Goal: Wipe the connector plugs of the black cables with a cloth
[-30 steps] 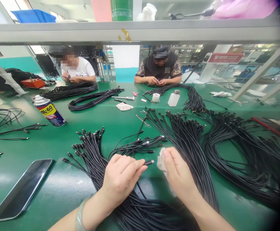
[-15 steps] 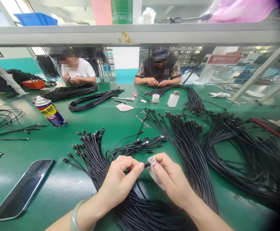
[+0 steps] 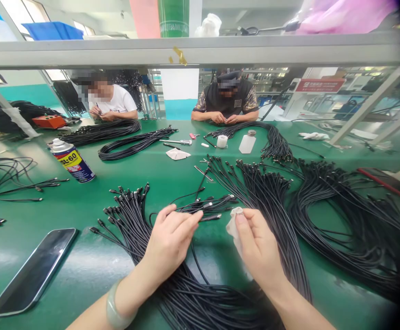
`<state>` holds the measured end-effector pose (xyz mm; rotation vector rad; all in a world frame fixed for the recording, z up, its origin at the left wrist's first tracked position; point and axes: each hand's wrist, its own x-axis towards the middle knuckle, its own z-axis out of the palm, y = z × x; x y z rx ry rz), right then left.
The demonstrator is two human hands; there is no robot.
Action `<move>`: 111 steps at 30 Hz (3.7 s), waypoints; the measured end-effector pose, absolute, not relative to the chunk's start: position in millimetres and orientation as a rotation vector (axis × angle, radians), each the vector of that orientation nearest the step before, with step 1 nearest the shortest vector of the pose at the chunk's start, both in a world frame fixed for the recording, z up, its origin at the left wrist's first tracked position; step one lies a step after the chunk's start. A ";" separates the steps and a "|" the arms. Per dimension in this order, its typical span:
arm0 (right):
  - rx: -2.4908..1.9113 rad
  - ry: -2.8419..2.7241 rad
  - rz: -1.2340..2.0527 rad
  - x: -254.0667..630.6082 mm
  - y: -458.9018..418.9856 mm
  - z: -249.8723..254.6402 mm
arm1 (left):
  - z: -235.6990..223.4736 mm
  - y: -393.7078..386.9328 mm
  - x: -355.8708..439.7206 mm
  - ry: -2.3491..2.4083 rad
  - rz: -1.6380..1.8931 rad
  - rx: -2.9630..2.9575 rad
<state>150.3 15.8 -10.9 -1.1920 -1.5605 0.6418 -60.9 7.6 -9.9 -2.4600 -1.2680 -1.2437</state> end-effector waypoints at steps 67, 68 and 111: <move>-1.212 -1.542 0.999 154.2 18.0 -9.2 | 4.1 -28.8 -160.6 -2.611 -1.766 -1.301; -1.198 -1.479 1.062 152.8 18.3 -7.5 | 13.6 -22.2 -153.7 -2.378 -2.041 -1.358; -1.111 -1.370 1.472 145.5 16.1 -1.9 | -2.1 -2.1 -46.4 -1.331 -1.298 -2.519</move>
